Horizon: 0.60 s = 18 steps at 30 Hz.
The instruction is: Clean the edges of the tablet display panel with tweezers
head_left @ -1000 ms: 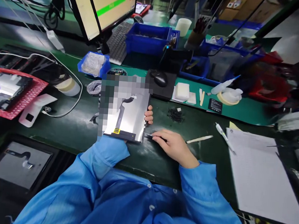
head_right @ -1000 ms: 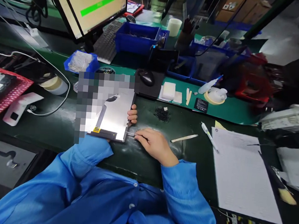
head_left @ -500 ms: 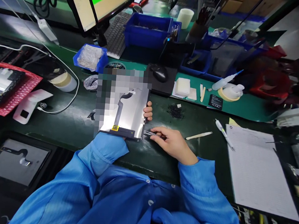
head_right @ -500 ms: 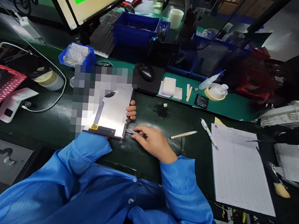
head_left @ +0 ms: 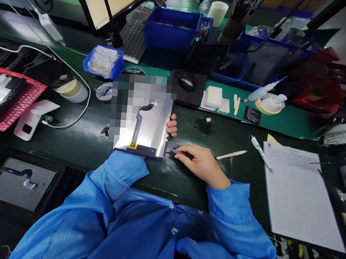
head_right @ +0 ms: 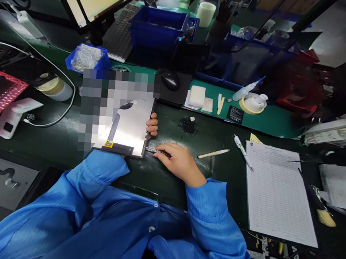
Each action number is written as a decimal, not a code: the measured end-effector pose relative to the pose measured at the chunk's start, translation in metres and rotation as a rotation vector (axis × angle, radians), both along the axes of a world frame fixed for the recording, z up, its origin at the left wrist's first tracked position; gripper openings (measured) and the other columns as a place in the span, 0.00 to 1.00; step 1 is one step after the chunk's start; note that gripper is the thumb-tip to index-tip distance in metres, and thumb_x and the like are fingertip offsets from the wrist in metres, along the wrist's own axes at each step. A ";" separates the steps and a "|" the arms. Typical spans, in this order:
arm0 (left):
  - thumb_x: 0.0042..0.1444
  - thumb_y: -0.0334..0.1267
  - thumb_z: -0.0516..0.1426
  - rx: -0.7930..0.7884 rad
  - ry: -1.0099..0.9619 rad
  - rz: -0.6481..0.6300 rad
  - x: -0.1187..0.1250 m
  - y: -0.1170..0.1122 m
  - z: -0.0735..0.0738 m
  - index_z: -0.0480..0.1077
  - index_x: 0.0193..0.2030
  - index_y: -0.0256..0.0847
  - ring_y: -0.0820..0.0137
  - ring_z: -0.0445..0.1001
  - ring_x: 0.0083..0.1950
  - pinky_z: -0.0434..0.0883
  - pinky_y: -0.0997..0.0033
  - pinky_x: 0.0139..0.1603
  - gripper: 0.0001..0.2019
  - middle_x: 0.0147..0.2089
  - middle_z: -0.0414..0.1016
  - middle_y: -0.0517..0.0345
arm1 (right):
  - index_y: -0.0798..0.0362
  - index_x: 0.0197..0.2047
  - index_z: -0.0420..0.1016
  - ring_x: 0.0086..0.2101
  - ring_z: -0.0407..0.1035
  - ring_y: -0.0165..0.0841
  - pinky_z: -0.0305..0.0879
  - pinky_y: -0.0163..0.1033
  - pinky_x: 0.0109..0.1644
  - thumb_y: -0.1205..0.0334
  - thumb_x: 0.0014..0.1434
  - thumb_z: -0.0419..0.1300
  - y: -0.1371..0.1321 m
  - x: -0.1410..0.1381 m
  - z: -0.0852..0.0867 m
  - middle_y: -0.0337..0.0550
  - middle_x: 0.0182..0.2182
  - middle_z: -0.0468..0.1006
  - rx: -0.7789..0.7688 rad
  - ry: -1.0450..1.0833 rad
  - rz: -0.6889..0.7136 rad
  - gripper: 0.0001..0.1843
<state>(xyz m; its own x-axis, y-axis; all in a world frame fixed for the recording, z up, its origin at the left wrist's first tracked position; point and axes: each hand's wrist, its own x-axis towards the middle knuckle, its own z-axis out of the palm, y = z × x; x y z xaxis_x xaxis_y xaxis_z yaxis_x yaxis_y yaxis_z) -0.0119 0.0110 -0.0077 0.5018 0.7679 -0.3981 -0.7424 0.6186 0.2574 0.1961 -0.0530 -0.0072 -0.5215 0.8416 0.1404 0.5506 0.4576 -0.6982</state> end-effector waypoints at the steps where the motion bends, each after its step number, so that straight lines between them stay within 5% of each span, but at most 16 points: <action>1: 0.71 0.44 0.46 -0.007 0.007 0.001 0.000 0.000 0.002 0.69 0.43 0.37 0.71 0.57 0.25 0.64 0.69 0.30 0.16 0.25 0.61 0.59 | 0.48 0.44 0.84 0.37 0.80 0.38 0.74 0.41 0.44 0.56 0.69 0.62 0.000 0.000 0.001 0.43 0.39 0.86 0.026 -0.005 0.020 0.10; 18: 0.72 0.47 0.41 -0.102 0.110 0.004 0.002 0.000 0.021 0.69 0.43 0.37 0.71 0.56 0.24 0.64 0.69 0.29 0.21 0.24 0.58 0.60 | 0.47 0.46 0.83 0.37 0.80 0.37 0.74 0.40 0.42 0.55 0.70 0.60 0.000 0.000 0.001 0.42 0.39 0.86 -0.044 -0.021 0.009 0.10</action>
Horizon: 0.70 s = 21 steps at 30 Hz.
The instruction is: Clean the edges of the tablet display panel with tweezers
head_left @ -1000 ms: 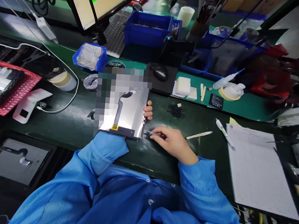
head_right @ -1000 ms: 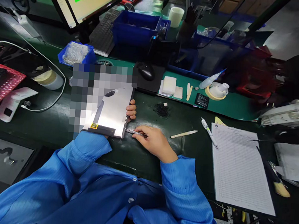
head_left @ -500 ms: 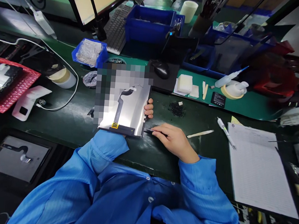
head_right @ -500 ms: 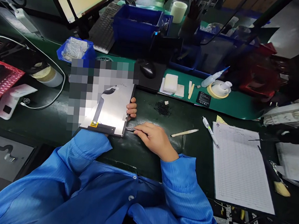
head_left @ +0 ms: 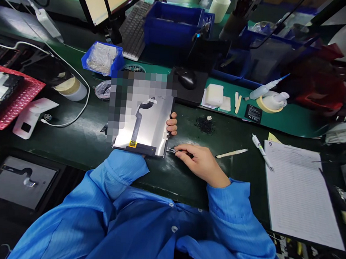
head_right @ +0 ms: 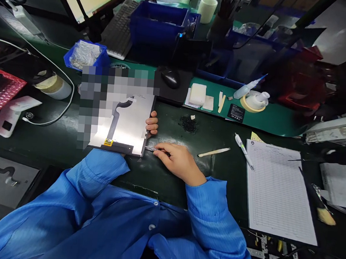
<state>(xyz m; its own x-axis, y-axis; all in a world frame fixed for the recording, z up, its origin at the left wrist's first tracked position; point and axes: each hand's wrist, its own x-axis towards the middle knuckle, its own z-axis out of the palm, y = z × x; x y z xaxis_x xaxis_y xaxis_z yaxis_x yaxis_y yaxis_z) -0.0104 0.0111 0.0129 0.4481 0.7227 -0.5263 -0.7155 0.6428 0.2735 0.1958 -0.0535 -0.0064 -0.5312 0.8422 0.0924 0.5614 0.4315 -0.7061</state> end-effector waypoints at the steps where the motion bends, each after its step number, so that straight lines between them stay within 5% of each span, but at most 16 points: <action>1: 0.72 0.46 0.41 0.009 -0.007 -0.004 0.000 0.000 0.000 0.69 0.42 0.37 0.71 0.57 0.24 0.64 0.69 0.30 0.20 0.24 0.57 0.60 | 0.48 0.46 0.83 0.36 0.80 0.36 0.73 0.39 0.40 0.54 0.69 0.62 0.000 0.000 0.000 0.42 0.38 0.86 -0.013 0.009 -0.014 0.10; 7: 0.71 0.44 0.44 0.028 -0.055 -0.028 -0.001 0.000 -0.005 0.70 0.43 0.38 0.67 0.59 0.27 0.65 0.66 0.35 0.17 0.25 0.58 0.59 | 0.48 0.44 0.84 0.39 0.79 0.39 0.74 0.43 0.46 0.57 0.72 0.57 0.001 0.000 0.001 0.44 0.39 0.86 0.060 0.004 0.046 0.13; 12: 0.71 0.47 0.47 0.039 -0.071 -0.028 -0.002 0.002 -0.009 0.69 0.45 0.39 0.68 0.54 0.26 0.63 0.68 0.33 0.16 0.25 0.59 0.59 | 0.48 0.45 0.83 0.35 0.79 0.36 0.74 0.39 0.41 0.56 0.67 0.64 0.000 0.000 -0.001 0.41 0.38 0.86 -0.015 0.041 0.002 0.08; 17: 0.71 0.47 0.45 0.067 -0.113 -0.059 -0.003 0.004 -0.015 0.67 0.40 0.40 0.70 0.56 0.24 0.64 0.68 0.30 0.17 0.25 0.58 0.59 | 0.48 0.44 0.84 0.39 0.80 0.37 0.73 0.40 0.45 0.59 0.71 0.59 0.001 0.001 -0.002 0.43 0.39 0.86 0.076 0.037 0.059 0.11; 21: 0.73 0.48 0.40 0.164 -0.185 -0.058 -0.004 0.004 -0.023 0.65 0.38 0.39 0.71 0.59 0.23 0.65 0.70 0.27 0.20 0.26 0.58 0.59 | 0.48 0.45 0.83 0.33 0.79 0.35 0.72 0.37 0.37 0.57 0.67 0.65 0.000 0.001 -0.003 0.40 0.36 0.86 -0.012 0.055 0.003 0.07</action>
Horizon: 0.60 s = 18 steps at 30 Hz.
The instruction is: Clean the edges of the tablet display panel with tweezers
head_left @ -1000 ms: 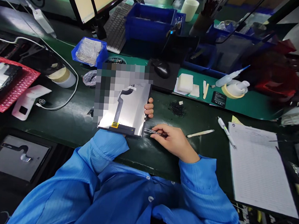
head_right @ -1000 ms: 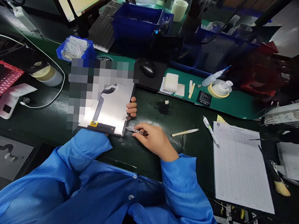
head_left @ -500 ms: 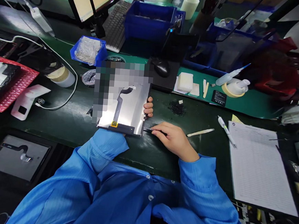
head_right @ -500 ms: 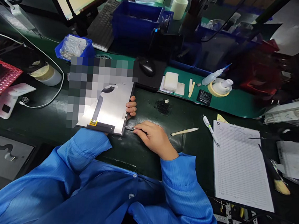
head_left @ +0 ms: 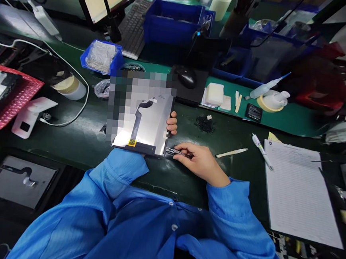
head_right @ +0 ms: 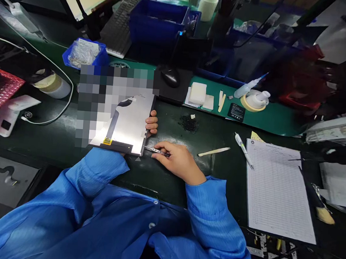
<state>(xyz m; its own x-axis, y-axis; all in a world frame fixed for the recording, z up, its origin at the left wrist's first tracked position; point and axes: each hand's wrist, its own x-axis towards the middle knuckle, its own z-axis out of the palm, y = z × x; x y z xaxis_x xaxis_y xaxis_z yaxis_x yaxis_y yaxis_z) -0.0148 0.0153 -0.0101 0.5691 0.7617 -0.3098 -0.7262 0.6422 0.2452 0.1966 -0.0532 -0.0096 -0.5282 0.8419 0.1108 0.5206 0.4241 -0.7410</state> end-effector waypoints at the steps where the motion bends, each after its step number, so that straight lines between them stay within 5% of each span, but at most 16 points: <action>1: 0.73 0.48 0.39 0.020 -0.014 -0.002 0.000 0.000 -0.002 0.65 0.39 0.39 0.71 0.60 0.23 0.66 0.70 0.27 0.21 0.26 0.59 0.59 | 0.48 0.44 0.83 0.32 0.79 0.35 0.72 0.37 0.37 0.57 0.66 0.66 0.000 0.000 0.000 0.40 0.35 0.85 0.004 0.002 -0.001 0.06; 5: 0.73 0.46 0.37 0.045 -0.015 -0.031 -0.002 0.003 -0.008 0.65 0.38 0.39 0.71 0.61 0.23 0.67 0.70 0.28 0.21 0.26 0.59 0.59 | 0.48 0.43 0.83 0.38 0.79 0.37 0.73 0.41 0.45 0.59 0.71 0.60 0.001 0.000 0.000 0.43 0.39 0.86 0.103 -0.014 0.055 0.09; 10: 0.73 0.50 0.37 0.043 0.022 -0.021 -0.001 0.003 -0.006 0.65 0.38 0.39 0.72 0.59 0.23 0.64 0.69 0.28 0.23 0.26 0.58 0.59 | 0.48 0.45 0.82 0.33 0.79 0.35 0.72 0.38 0.38 0.58 0.67 0.65 0.000 0.000 0.000 0.40 0.36 0.86 0.012 -0.001 0.008 0.06; 18: 0.75 0.41 0.34 0.122 0.019 -0.036 -0.001 0.003 -0.009 0.65 0.38 0.37 0.75 0.59 0.24 0.64 0.72 0.31 0.23 0.26 0.57 0.61 | 0.49 0.45 0.83 0.38 0.80 0.37 0.73 0.40 0.43 0.59 0.71 0.60 0.000 0.000 0.001 0.43 0.39 0.86 0.069 -0.019 0.056 0.10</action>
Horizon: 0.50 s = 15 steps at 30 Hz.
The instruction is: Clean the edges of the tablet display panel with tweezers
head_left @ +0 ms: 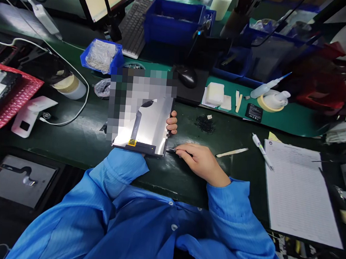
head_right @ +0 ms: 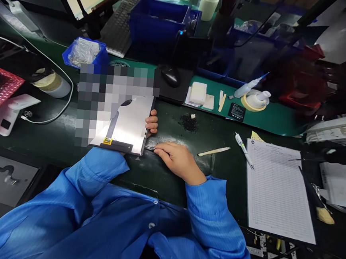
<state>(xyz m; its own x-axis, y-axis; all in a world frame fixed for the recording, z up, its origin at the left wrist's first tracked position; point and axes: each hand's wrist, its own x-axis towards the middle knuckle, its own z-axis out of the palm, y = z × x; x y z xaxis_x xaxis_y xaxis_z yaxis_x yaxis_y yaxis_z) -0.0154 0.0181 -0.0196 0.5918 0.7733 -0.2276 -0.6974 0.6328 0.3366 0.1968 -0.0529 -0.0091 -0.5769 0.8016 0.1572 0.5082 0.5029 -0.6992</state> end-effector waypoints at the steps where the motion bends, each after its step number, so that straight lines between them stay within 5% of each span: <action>1: 0.75 0.42 0.34 0.004 -0.008 0.006 0.000 0.000 -0.001 0.65 0.38 0.36 0.75 0.59 0.24 0.64 0.72 0.31 0.24 0.26 0.58 0.61 | 0.48 0.45 0.83 0.36 0.80 0.36 0.74 0.39 0.42 0.59 0.70 0.61 0.000 0.000 0.000 0.42 0.38 0.86 -0.028 0.009 -0.019 0.08; 15: 0.75 0.45 0.34 -0.030 0.002 0.049 0.001 -0.004 0.006 0.67 0.38 0.35 0.74 0.58 0.25 0.67 0.72 0.29 0.26 0.26 0.58 0.60 | 0.49 0.44 0.83 0.34 0.79 0.35 0.73 0.38 0.39 0.61 0.65 0.68 0.000 0.001 0.000 0.40 0.36 0.86 -0.012 0.023 -0.029 0.05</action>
<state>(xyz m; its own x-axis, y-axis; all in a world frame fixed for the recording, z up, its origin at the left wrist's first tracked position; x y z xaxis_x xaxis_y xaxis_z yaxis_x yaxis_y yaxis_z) -0.0142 0.0140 -0.0140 0.5531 0.7940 -0.2524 -0.7271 0.6079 0.3190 0.1973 -0.0531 -0.0096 -0.5495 0.8200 0.1604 0.5061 0.4794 -0.7170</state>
